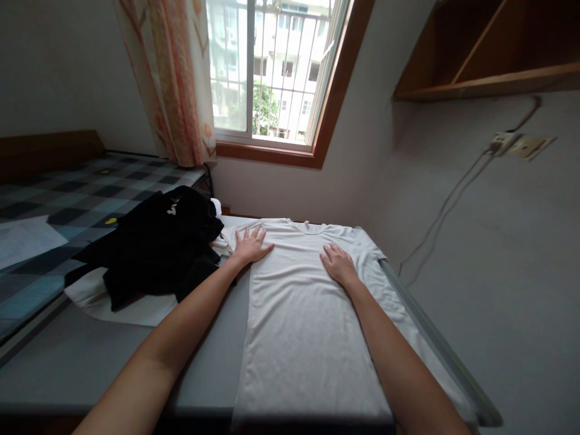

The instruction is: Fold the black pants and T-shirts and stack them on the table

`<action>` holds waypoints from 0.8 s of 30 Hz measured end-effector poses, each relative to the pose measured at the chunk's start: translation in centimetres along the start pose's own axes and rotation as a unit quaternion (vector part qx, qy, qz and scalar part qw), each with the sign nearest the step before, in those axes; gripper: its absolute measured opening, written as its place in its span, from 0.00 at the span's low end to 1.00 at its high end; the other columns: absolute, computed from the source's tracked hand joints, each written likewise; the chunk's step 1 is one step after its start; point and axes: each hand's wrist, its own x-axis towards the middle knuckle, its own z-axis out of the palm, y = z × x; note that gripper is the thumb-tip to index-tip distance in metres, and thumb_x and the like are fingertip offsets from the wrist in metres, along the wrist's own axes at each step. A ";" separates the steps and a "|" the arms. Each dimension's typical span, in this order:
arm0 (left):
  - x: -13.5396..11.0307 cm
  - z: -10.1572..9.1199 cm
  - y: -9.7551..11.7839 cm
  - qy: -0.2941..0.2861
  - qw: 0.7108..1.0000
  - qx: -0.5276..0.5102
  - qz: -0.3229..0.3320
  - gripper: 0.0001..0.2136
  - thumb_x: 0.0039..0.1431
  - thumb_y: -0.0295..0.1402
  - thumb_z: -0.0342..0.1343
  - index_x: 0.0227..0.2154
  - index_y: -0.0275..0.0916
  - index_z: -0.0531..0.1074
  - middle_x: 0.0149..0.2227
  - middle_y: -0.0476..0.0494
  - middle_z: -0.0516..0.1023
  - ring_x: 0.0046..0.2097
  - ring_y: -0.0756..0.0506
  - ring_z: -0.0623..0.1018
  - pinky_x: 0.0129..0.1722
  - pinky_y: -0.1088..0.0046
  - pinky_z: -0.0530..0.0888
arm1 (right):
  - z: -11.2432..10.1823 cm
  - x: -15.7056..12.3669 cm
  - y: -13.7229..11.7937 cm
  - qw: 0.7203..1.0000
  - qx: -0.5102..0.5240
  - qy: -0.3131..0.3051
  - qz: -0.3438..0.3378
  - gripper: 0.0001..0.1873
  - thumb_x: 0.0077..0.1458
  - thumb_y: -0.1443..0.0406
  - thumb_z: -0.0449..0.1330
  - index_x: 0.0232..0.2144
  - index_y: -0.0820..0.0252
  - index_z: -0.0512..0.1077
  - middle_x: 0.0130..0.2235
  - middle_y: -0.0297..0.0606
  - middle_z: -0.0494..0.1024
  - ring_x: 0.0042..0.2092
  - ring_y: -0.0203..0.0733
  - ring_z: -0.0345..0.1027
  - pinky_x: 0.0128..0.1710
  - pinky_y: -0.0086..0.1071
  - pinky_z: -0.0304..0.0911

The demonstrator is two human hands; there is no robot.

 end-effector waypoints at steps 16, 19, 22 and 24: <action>-0.8 -1.0 1.2 -0.044 0.997 0.003 -0.064 0.39 0.59 0.62 0.34 0.69 0.48 0.48 0.72 0.44 0.42 0.69 0.21 0.40 0.57 0.26 0.41 | -0.4 -0.1 -0.6 0.993 -0.004 -0.082 0.087 0.37 0.64 0.44 0.36 0.69 0.52 0.48 0.71 0.45 0.44 0.71 0.55 0.35 0.66 0.49 0.35; -1.0 -1.0 1.5 -0.031 0.997 0.004 -0.074 0.38 0.59 0.60 0.37 0.68 0.46 0.51 0.71 0.41 0.45 0.68 0.21 0.42 0.58 0.27 0.43 | -0.4 -0.2 -0.6 0.993 -0.004 -0.081 0.083 0.37 0.64 0.44 0.36 0.69 0.52 0.49 0.71 0.45 0.44 0.71 0.55 0.36 0.66 0.50 0.35; -1.4 -0.9 2.5 0.046 0.998 0.021 -0.039 0.31 0.64 0.52 0.39 0.63 0.39 0.62 0.69 0.34 0.52 0.69 0.26 0.49 0.62 0.34 0.43 | -0.4 -0.2 -0.6 0.994 -0.002 -0.078 0.083 0.37 0.64 0.44 0.37 0.69 0.52 0.49 0.71 0.46 0.44 0.70 0.56 0.36 0.66 0.50 0.36; -1.7 -0.8 3.4 0.103 0.994 0.029 0.013 0.27 0.66 0.47 0.39 0.58 0.37 0.69 0.68 0.34 0.57 0.69 0.32 0.52 0.65 0.43 0.42 | -0.4 -0.2 -0.6 0.994 0.001 -0.077 0.081 0.37 0.64 0.45 0.37 0.69 0.52 0.49 0.71 0.47 0.45 0.70 0.56 0.36 0.66 0.51 0.36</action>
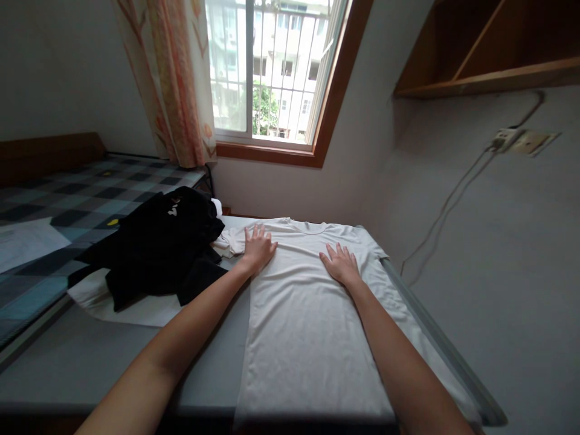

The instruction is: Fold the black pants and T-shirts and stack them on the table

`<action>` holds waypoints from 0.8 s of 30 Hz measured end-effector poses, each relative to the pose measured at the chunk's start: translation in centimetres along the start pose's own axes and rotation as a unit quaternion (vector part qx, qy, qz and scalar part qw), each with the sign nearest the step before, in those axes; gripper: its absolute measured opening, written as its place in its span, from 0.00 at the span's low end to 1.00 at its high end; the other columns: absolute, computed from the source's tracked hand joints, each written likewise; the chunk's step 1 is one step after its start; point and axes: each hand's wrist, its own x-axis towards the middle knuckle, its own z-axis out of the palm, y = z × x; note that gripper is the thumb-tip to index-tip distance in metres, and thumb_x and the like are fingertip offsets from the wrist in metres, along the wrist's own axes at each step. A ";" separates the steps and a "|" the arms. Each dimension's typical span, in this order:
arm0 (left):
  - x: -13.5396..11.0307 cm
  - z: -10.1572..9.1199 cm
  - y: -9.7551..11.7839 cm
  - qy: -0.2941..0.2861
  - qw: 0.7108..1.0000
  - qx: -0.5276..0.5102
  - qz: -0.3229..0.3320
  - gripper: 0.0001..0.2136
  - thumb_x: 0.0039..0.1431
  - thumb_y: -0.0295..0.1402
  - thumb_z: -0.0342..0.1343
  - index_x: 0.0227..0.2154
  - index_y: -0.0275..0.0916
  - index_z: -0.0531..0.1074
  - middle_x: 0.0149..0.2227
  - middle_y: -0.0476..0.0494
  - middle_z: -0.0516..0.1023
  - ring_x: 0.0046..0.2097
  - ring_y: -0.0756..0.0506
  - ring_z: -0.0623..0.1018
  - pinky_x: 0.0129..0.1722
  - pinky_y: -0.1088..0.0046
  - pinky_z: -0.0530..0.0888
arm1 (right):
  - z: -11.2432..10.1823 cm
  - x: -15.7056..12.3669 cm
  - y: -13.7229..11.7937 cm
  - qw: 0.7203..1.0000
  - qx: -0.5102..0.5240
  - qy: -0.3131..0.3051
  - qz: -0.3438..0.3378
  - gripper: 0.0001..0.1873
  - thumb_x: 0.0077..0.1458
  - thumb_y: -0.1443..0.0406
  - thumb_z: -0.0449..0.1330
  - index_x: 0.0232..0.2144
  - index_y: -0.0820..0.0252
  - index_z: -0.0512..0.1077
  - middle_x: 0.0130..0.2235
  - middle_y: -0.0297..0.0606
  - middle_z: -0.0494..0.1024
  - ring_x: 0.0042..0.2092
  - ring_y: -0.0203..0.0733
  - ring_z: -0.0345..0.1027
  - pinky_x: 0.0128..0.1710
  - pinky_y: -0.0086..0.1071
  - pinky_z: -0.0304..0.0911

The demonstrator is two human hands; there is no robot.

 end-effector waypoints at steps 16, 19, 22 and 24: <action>-0.4 0.7 1.0 -0.117 0.992 -0.040 0.006 0.37 0.59 0.61 0.38 0.67 0.50 0.53 0.71 0.40 0.46 0.68 0.20 0.43 0.60 0.31 0.39 | 0.0 -0.1 0.0 1.000 -0.002 -0.002 -0.002 0.37 0.65 0.46 0.37 0.69 0.53 0.49 0.71 0.47 0.45 0.70 0.56 0.36 0.66 0.52 0.37; -0.4 0.6 0.8 -0.118 0.992 -0.037 0.008 0.37 0.59 0.61 0.37 0.68 0.50 0.52 0.71 0.40 0.46 0.68 0.20 0.42 0.59 0.31 0.39 | 0.0 -0.3 0.0 1.000 -0.001 -0.002 0.001 0.36 0.65 0.45 0.37 0.69 0.53 0.49 0.71 0.46 0.45 0.70 0.56 0.36 0.66 0.51 0.36; -0.5 0.7 0.8 -0.115 0.993 -0.034 0.006 0.37 0.59 0.61 0.36 0.68 0.51 0.52 0.71 0.41 0.45 0.68 0.20 0.42 0.60 0.32 0.38 | -0.1 -0.5 -0.1 1.000 0.001 0.001 0.000 0.36 0.65 0.46 0.37 0.69 0.53 0.50 0.71 0.47 0.45 0.70 0.56 0.37 0.66 0.51 0.36; -0.5 0.8 0.9 -0.117 0.993 -0.033 0.007 0.36 0.60 0.61 0.36 0.68 0.51 0.51 0.71 0.42 0.45 0.69 0.21 0.42 0.60 0.32 0.38 | -0.1 -0.6 -0.1 1.000 0.003 0.003 0.000 0.36 0.65 0.46 0.37 0.69 0.53 0.50 0.71 0.47 0.45 0.70 0.56 0.36 0.66 0.51 0.37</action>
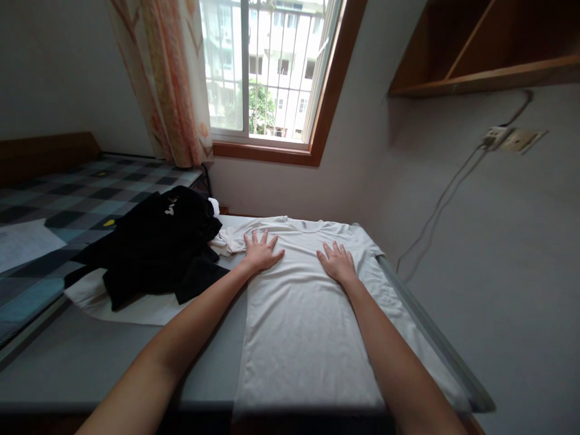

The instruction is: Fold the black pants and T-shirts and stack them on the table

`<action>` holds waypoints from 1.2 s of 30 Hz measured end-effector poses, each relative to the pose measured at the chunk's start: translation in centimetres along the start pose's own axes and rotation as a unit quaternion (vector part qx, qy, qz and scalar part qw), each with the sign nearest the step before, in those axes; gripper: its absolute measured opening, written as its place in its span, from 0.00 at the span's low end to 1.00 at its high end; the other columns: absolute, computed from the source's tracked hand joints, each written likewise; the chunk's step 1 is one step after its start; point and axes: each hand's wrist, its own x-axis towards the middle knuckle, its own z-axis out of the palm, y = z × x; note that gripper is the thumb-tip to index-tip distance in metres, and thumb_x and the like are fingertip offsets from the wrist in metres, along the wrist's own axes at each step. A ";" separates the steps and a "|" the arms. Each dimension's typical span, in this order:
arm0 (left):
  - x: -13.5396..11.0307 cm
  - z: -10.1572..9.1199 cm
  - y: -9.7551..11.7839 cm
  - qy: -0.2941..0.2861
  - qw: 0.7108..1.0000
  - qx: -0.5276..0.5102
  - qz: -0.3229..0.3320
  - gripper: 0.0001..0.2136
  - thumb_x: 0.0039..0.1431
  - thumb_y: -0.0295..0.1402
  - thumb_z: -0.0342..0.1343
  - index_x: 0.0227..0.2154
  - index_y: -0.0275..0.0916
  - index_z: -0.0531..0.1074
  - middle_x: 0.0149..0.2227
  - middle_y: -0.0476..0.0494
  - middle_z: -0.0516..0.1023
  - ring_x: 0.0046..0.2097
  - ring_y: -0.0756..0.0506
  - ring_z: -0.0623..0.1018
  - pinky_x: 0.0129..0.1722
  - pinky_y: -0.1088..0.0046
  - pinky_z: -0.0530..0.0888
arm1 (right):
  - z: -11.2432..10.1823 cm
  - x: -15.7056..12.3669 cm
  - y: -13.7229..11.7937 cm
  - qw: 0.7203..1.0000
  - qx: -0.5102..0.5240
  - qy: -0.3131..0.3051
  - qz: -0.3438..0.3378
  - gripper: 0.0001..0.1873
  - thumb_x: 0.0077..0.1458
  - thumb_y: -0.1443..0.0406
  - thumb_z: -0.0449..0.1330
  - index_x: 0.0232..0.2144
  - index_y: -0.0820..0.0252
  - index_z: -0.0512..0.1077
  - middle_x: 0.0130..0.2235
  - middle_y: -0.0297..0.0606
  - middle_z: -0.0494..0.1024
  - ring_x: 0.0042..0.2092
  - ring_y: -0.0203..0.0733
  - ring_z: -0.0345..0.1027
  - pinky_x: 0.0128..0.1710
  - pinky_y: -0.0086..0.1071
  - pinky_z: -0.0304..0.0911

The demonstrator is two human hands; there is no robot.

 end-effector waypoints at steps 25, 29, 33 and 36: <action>-2.4 -0.3 -0.5 -0.010 1.000 0.007 0.022 0.36 0.60 0.61 0.34 0.68 0.52 0.50 0.72 0.41 0.42 0.69 0.21 0.42 0.60 0.31 0.40 | 0.2 -2.9 -0.4 1.000 -0.019 -0.010 0.003 0.40 0.62 0.41 0.36 0.70 0.51 0.46 0.72 0.45 0.42 0.71 0.55 0.34 0.66 0.53 0.34; -2.1 -0.4 -0.6 -0.009 1.000 0.006 0.021 0.36 0.60 0.61 0.36 0.68 0.53 0.50 0.72 0.42 0.43 0.69 0.21 0.43 0.60 0.31 0.39 | 0.3 -2.3 -0.4 1.000 -0.018 -0.006 0.002 0.40 0.62 0.41 0.37 0.70 0.51 0.47 0.71 0.46 0.43 0.71 0.56 0.33 0.66 0.53 0.35; -1.9 -0.5 -0.7 -0.006 1.000 0.005 0.020 0.36 0.60 0.61 0.36 0.68 0.53 0.51 0.72 0.42 0.43 0.69 0.21 0.42 0.59 0.31 0.39 | 0.4 -2.3 -0.4 1.000 -0.012 0.000 0.000 0.41 0.61 0.41 0.38 0.69 0.53 0.49 0.71 0.46 0.45 0.70 0.57 0.34 0.65 0.53 0.36; -2.2 -0.5 -0.5 0.004 1.000 0.002 0.026 0.34 0.61 0.59 0.37 0.67 0.52 0.53 0.71 0.42 0.45 0.68 0.22 0.44 0.60 0.31 0.41 | -0.3 -2.0 -0.1 0.999 -0.003 0.036 -0.013 0.38 0.62 0.42 0.39 0.65 0.54 0.59 0.68 0.47 0.55 0.68 0.55 0.45 0.65 0.52 0.40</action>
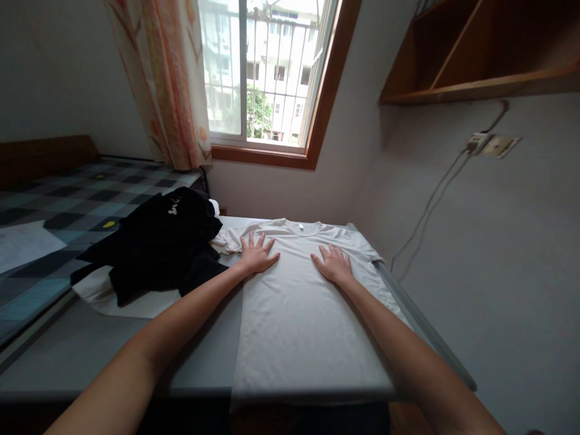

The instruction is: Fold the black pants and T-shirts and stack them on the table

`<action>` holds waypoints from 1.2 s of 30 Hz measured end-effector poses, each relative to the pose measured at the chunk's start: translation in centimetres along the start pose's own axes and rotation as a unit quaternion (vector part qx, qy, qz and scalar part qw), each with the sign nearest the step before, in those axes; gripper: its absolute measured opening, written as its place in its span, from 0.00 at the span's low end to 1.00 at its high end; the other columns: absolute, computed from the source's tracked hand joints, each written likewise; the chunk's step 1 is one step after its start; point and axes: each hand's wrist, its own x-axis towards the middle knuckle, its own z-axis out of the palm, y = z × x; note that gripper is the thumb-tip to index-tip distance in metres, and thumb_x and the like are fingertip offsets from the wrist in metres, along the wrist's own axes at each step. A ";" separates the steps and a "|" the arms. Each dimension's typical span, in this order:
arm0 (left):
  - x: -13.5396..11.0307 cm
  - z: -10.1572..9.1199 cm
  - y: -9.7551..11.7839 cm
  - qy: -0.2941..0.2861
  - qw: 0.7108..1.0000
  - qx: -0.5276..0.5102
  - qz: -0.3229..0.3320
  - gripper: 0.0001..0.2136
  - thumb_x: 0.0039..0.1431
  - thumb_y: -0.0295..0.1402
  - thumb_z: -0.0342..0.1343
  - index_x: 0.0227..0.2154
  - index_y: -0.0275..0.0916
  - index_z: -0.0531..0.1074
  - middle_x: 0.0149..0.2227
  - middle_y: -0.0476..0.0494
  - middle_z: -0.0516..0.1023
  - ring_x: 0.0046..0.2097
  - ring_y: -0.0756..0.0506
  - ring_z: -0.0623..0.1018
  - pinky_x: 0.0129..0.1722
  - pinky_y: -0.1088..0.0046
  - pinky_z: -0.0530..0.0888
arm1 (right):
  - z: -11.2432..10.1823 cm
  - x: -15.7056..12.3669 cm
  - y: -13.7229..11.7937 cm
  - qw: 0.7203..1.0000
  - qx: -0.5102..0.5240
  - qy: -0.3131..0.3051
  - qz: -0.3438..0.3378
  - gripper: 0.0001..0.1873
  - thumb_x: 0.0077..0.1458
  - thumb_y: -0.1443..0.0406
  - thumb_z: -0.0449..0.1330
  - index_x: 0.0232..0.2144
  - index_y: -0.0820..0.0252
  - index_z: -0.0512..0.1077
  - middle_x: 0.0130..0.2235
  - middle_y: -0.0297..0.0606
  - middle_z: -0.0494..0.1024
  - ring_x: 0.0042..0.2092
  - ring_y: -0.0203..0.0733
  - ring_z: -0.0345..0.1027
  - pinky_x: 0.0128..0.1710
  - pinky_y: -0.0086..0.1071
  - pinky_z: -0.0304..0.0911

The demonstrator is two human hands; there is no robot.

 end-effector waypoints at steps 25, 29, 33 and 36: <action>6.2 0.5 -2.1 0.001 0.999 0.004 -0.037 0.30 0.63 0.56 0.35 0.67 0.58 0.51 0.71 0.45 0.45 0.69 0.23 0.44 0.56 0.25 0.39 | 0.3 9.7 1.9 0.996 0.001 -0.048 0.074 0.39 0.61 0.41 0.36 0.69 0.44 0.46 0.72 0.38 0.40 0.71 0.58 0.32 0.66 0.54 0.32; 7.1 0.6 -1.8 -0.002 0.999 0.000 -0.036 0.31 0.63 0.56 0.35 0.67 0.58 0.51 0.71 0.45 0.45 0.69 0.24 0.43 0.56 0.25 0.39 | 0.3 10.4 2.3 0.995 0.005 -0.046 0.085 0.39 0.61 0.41 0.36 0.69 0.44 0.46 0.72 0.39 0.41 0.71 0.59 0.33 0.66 0.54 0.32; 7.8 0.7 -1.7 0.002 0.999 -0.003 -0.036 0.30 0.63 0.56 0.36 0.67 0.58 0.51 0.71 0.45 0.45 0.69 0.24 0.43 0.56 0.25 0.39 | 0.5 10.9 2.7 0.996 0.008 -0.044 0.083 0.39 0.61 0.40 0.36 0.69 0.44 0.46 0.72 0.38 0.42 0.71 0.59 0.34 0.66 0.56 0.33; 8.1 0.9 -1.5 0.007 0.999 0.000 -0.036 0.30 0.63 0.55 0.36 0.67 0.58 0.52 0.71 0.46 0.45 0.69 0.24 0.43 0.57 0.25 0.40 | 0.7 10.8 2.8 0.997 0.014 -0.027 0.071 0.38 0.62 0.42 0.35 0.69 0.46 0.48 0.71 0.40 0.44 0.70 0.59 0.36 0.66 0.56 0.34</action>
